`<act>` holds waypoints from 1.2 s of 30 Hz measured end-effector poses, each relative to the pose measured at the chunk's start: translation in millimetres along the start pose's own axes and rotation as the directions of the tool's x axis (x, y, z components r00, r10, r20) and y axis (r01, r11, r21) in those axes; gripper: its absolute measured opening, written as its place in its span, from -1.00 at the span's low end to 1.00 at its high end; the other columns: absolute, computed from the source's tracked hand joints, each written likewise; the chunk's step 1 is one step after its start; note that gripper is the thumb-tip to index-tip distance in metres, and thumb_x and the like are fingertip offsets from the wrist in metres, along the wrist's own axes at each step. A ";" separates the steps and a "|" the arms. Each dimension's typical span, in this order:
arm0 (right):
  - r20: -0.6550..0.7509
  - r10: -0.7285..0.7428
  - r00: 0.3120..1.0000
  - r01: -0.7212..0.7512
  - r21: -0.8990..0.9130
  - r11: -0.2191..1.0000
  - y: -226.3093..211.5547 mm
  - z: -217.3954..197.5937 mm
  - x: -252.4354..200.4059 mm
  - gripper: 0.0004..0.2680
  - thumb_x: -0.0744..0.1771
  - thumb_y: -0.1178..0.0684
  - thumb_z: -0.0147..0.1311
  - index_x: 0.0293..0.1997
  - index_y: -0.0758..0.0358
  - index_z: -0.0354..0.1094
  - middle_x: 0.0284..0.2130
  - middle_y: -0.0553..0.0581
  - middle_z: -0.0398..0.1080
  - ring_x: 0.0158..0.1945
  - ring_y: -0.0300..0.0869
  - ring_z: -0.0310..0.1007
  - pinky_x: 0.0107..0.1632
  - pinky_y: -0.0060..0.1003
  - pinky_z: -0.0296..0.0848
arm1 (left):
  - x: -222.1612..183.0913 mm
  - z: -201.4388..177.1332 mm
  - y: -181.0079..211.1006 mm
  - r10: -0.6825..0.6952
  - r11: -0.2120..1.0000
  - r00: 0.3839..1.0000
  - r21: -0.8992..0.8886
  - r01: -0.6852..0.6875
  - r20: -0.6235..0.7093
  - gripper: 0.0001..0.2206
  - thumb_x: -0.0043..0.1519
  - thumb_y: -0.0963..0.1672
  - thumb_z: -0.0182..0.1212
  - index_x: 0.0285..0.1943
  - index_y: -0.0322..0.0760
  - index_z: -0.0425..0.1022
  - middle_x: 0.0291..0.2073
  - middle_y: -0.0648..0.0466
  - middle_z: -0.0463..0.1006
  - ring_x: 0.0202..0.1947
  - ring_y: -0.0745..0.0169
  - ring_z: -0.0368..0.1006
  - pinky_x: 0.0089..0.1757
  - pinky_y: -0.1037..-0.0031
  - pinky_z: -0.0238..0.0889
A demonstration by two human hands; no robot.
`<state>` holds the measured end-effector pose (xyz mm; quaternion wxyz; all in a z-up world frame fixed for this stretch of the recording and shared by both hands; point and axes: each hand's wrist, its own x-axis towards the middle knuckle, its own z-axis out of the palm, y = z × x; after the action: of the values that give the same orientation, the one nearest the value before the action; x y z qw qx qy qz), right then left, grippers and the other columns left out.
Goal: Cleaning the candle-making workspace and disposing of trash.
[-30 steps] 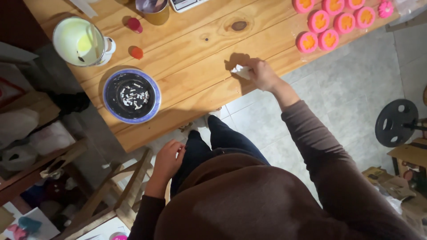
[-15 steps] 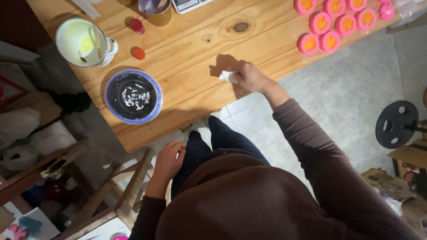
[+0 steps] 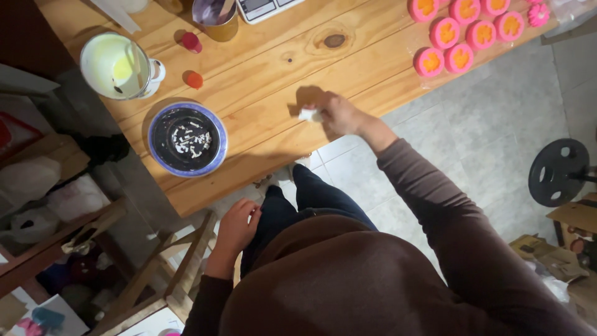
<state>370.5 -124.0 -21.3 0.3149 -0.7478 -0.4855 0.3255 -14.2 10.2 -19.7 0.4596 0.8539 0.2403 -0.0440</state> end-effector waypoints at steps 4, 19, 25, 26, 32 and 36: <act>0.100 0.052 0.994 -0.049 -0.031 0.998 -2.8 1.9 -23.0 -0.67 0.25 0.38 -0.03 0.09 0.27 0.47 -0.02 0.27 0.52 0.08 0.07 0.49 0.12 -0.16 0.44 | 5.8 2.8 -0.7 0.022 1.000 1.000 0.009 -0.023 0.019 -0.92 0.21 -0.15 0.20 -0.24 -0.25 0.54 -0.28 0.01 0.55 -0.24 -0.03 0.51 -0.22 0.24 0.37; -0.883 -0.035 0.468 -0.437 -0.266 0.859 87.4 34.3 -70.0 -0.78 0.29 0.24 0.21 0.03 0.19 0.50 -0.08 0.30 0.41 0.01 0.19 0.36 0.06 -0.01 0.39 | 76.4 173.3 -107.8 0.003 0.412 0.807 -0.736 0.537 0.590 -0.71 0.41 -0.11 0.00 0.15 -0.43 0.48 0.02 -0.19 0.60 0.00 -0.05 0.54 0.01 0.22 0.40; -0.790 -0.008 0.613 -0.316 -0.254 0.914 21.9 75.3 -44.8 -0.72 0.25 0.27 0.25 0.05 0.17 0.55 -0.04 0.30 0.36 0.03 0.15 0.34 0.06 -0.03 0.41 | 169.8 177.9 -50.3 0.351 -0.226 0.591 -0.546 0.807 0.727 -0.45 0.44 0.06 -0.15 0.34 -0.56 0.27 0.35 -0.29 0.36 0.37 -0.14 0.31 0.30 0.16 0.20; -0.740 -0.052 0.671 -0.246 -0.288 0.925 9.9 78.6 -45.6 -0.70 0.23 0.29 0.23 0.06 0.16 0.54 -0.01 0.29 0.36 0.06 0.15 0.34 0.09 -0.02 0.42 | 176.3 164.5 -32.0 0.363 -0.350 0.590 -0.482 0.803 0.721 -0.40 0.42 0.08 -0.13 0.35 -0.59 0.25 0.34 -0.31 0.34 0.37 -0.19 0.29 0.31 0.17 0.19; -0.524 -0.139 0.841 -0.019 -0.284 0.959 -26.4 106.7 -62.2 -0.66 0.19 0.26 0.26 0.07 0.15 0.53 0.02 0.26 0.35 0.09 0.17 0.33 0.12 -0.06 0.41 | 187.5 160.7 -22.3 0.515 -0.613 0.682 -0.332 0.717 0.520 -0.47 0.47 0.09 -0.09 0.47 -0.33 0.26 0.37 -0.21 0.37 0.35 -0.19 0.30 0.29 0.03 0.18; -0.357 -0.178 0.917 0.083 -0.267 0.960 -28.7 134.8 -86.3 -0.61 0.12 0.27 0.23 0.04 0.20 0.58 0.02 0.23 0.35 0.09 0.13 0.35 0.19 -0.05 0.38 | 176.5 147.2 -3.6 0.588 -0.350 0.722 -0.690 0.633 0.365 -0.49 0.41 0.15 -0.01 0.34 -0.23 0.34 0.34 -0.25 0.38 0.41 -0.27 0.29 0.37 0.08 0.21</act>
<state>221.4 -174.0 -62.6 0.3284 -0.7953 -0.5015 0.0908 161.1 -41.5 -159.1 0.9880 -0.0310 -0.0083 -0.1511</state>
